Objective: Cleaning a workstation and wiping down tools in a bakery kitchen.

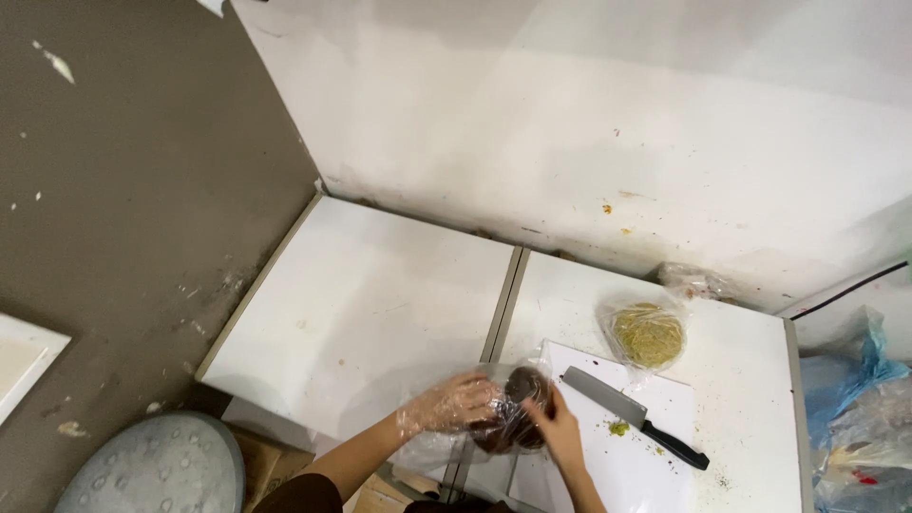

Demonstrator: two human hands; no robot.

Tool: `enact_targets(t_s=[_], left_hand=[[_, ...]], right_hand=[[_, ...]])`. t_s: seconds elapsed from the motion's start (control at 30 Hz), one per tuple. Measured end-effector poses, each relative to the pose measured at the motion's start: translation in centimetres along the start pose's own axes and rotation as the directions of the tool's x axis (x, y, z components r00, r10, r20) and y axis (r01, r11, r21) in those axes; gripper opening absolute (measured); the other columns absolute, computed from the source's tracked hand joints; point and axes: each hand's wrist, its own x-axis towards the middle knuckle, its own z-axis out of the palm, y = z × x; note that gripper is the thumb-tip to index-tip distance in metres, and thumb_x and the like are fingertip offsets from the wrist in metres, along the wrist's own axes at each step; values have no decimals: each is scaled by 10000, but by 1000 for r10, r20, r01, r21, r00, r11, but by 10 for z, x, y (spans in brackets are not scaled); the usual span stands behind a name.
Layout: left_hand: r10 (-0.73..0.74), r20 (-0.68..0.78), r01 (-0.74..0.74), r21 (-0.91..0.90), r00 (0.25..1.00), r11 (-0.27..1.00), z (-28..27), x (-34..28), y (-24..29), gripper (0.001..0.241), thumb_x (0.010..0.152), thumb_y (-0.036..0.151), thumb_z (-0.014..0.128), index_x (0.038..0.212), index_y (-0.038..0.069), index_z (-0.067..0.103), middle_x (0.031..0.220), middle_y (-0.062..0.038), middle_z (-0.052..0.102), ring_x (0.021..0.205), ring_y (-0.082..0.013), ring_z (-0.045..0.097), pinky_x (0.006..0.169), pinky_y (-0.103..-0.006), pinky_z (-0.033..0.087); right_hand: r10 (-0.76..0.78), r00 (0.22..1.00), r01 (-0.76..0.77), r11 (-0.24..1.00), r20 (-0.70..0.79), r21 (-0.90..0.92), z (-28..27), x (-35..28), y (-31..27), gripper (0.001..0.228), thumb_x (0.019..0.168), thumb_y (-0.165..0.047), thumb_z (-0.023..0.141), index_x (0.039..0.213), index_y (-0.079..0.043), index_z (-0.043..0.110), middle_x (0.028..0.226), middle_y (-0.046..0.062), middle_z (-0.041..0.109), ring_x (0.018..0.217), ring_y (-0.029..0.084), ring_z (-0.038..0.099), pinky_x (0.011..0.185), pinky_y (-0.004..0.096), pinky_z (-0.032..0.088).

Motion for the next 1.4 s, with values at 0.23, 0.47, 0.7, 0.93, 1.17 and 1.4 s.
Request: enact_targets(t_s=[0.23, 0.47, 0.7, 0.93, 1.17, 1.4], left_hand=[[35, 526, 120, -258, 850, 959, -56, 53, -2, 124, 1065, 228, 675, 1159, 149, 687, 1104, -52, 736, 933, -205, 712, 861, -364, 559], [-768, 170, 739, -459, 617, 493, -146, 28, -13, 568, 697, 365, 913, 1149, 79, 720, 974, -117, 788, 873, -241, 770, 788, -371, 634], [-970, -174, 457, -858, 169, 233, -195, -22, 7, 537, 719, 204, 873, 1159, -44, 691, 1026, -184, 768, 902, -287, 757, 790, -406, 632], [-967, 203, 562, -823, 153, -84, -138, -7, 40, 599, 688, 243, 866, 1188, -32, 686, 1009, -215, 787, 888, -314, 789, 790, -446, 659], [-608, 706, 785, -583, 362, -209, -15, 65, 88, 839, 642, 452, 908, 1269, -43, 652, 1098, -220, 772, 985, -293, 790, 852, -439, 656], [-507, 656, 760, -650, 560, -1, 82, 127, 121, 844, 657, 426, 926, 1278, -54, 616, 1145, -212, 728, 1057, -320, 741, 905, -400, 599]], right_hand=[[-26, 999, 27, 997, 19, -68, -11, -5, -6, 899, 740, -420, 804, 1469, -46, 435, 1153, 209, 756, 977, 275, 784, 847, 371, 617], [-49, 998, 44, 987, 27, 154, -24, 72, 15, 685, 869, -430, 731, 1408, -44, 561, 1172, 179, 743, 1010, 254, 740, 893, 370, 583], [4, 999, 17, 861, -40, 508, -46, 199, 31, 662, 1062, -522, 617, 1557, -91, 536, 1146, 392, 585, 817, 276, 444, 634, 439, 413], [-227, 966, 189, 944, -119, -272, -115, 116, 23, 549, 928, -428, 639, 1353, -80, 626, 1231, 192, 731, 1032, 327, 750, 871, 407, 585], [-282, 945, 65, 657, -165, -752, -175, -4, 109, 618, 715, -27, 679, 1321, -135, 632, 1369, 75, 632, 1244, 303, 594, 1028, 403, 497], [-508, 832, 78, 508, -225, -858, -168, -11, 113, 527, 769, -31, 660, 1290, -93, 616, 1232, 74, 625, 1169, 315, 575, 999, 451, 470]])
